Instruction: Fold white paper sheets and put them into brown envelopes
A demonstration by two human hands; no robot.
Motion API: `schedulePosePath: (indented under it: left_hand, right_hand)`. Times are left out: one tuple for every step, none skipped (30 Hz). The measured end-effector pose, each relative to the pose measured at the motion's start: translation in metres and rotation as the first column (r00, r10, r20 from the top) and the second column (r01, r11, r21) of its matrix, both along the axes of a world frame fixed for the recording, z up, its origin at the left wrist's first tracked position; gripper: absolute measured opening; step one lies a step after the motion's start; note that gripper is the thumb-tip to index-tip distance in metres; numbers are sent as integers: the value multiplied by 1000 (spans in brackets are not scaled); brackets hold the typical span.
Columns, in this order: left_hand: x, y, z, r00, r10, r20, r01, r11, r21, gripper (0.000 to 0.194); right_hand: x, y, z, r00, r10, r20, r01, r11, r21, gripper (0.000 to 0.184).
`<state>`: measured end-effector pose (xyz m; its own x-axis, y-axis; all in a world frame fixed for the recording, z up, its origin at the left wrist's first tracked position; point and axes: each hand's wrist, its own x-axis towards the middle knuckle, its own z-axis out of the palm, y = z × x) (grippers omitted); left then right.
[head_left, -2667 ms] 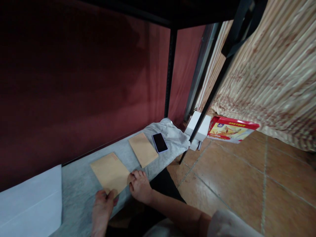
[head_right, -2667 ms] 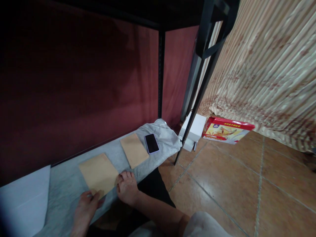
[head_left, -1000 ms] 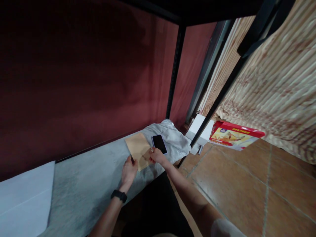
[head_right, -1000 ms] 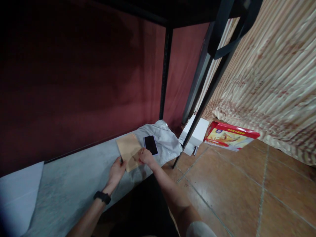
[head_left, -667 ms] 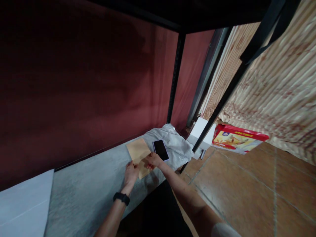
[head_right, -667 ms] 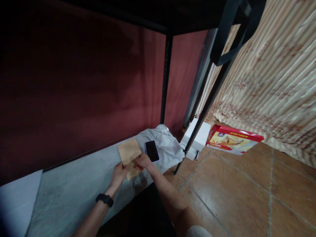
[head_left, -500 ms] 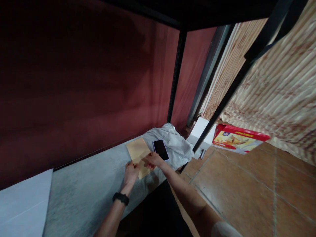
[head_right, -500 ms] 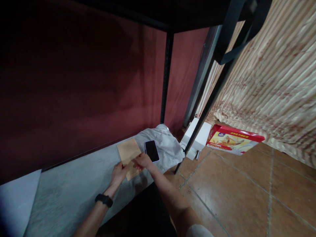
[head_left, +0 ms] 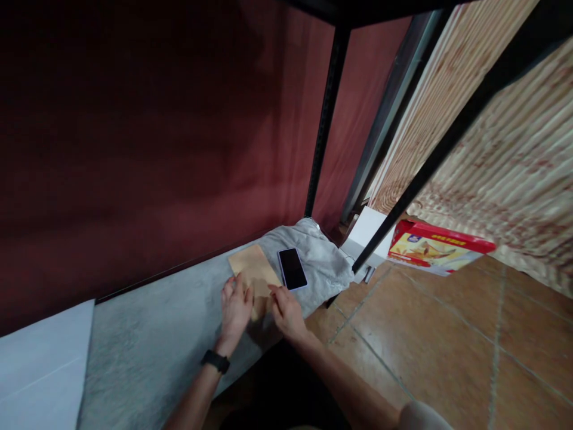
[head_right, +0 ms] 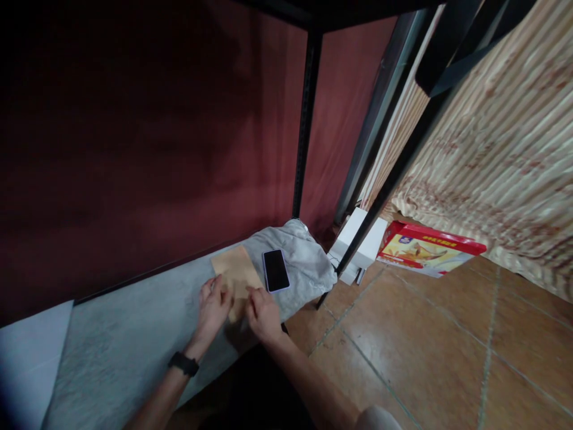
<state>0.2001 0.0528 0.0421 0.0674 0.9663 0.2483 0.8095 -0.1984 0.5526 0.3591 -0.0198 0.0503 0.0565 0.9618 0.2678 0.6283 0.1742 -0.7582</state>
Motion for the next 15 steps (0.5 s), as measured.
schedulePosePath:
  left_hand:
    - [1, 8, 0, 999, -36, -18, 37, 999, 38, 54]
    - [2, 19, 1, 997, -70, -32, 71, 996, 61, 55]
    - [2, 32, 1, 994, -97, -46, 100, 992, 76, 56]
    - [2, 46, 1, 991, -120, -63, 125, 989, 80, 56]
    - [2, 61, 1, 988, -130, -88, 137, 988, 71, 56]
    - [1, 77, 1, 983, -134, -123, 141, 989, 48, 55]
    - [0, 91, 1, 976, -145, -165, 149, 989, 16, 55]
    - [-2, 105, 2, 967, -160, -199, 161, 987, -11, 54]
    - [-3, 117, 3, 960, -171, -220, 169, 985, -29, 53]
    - [-4, 127, 3, 955, -184, -234, 179, 983, -46, 52]
    - [-4, 135, 3, 950, -197, -241, 188, 980, -59, 50]
    - [-3, 142, 4, 947, -209, -245, 198, 978, -72, 48]
    - [-3, 147, 3, 942, -222, -253, 206, 975, -87, 46]
    - [-1, 151, 3, 936, -234, -263, 213, 971, -103, 44]
    - [0, 154, 1, 931, -241, -273, 217, 969, -116, 43]
  right_hand:
    - [1, -11, -6, 993, 78, 85, -85, 994, 76, 44]
    - [3, -21, -11, 979, 130, 159, -150, 981, 122, 46]
    - [5, -28, -17, 959, 171, 224, -206, 968, 143, 49]
    - [7, -34, -22, 939, 201, 278, -248, 957, 147, 52]
    - [9, -37, -26, 922, 219, 319, -275, 951, 144, 55]
    - [11, -39, -30, 908, 230, 350, -292, 947, 137, 58]
    - [13, -39, -33, 898, 236, 372, -302, 944, 130, 59]
    - [13, -39, -35, 891, 238, 387, -306, 944, 125, 60]
    - [13, -39, -37, 889, 232, 395, -302, 945, 124, 61]
    - [13, -38, -39, 890, 221, 399, -292, 948, 125, 62]
    - [11, -38, -41, 894, 205, 399, -276, 952, 130, 63]
    - [10, -38, -44, 899, 185, 396, -257, 957, 135, 64]
    - [8, -37, -46, 906, 164, 390, -236, 961, 142, 65]
    - [7, -37, -48, 911, 148, 384, -220, 964, 149, 65]
    - [5, -36, -51, 915, 138, 379, -209, 966, 154, 65]
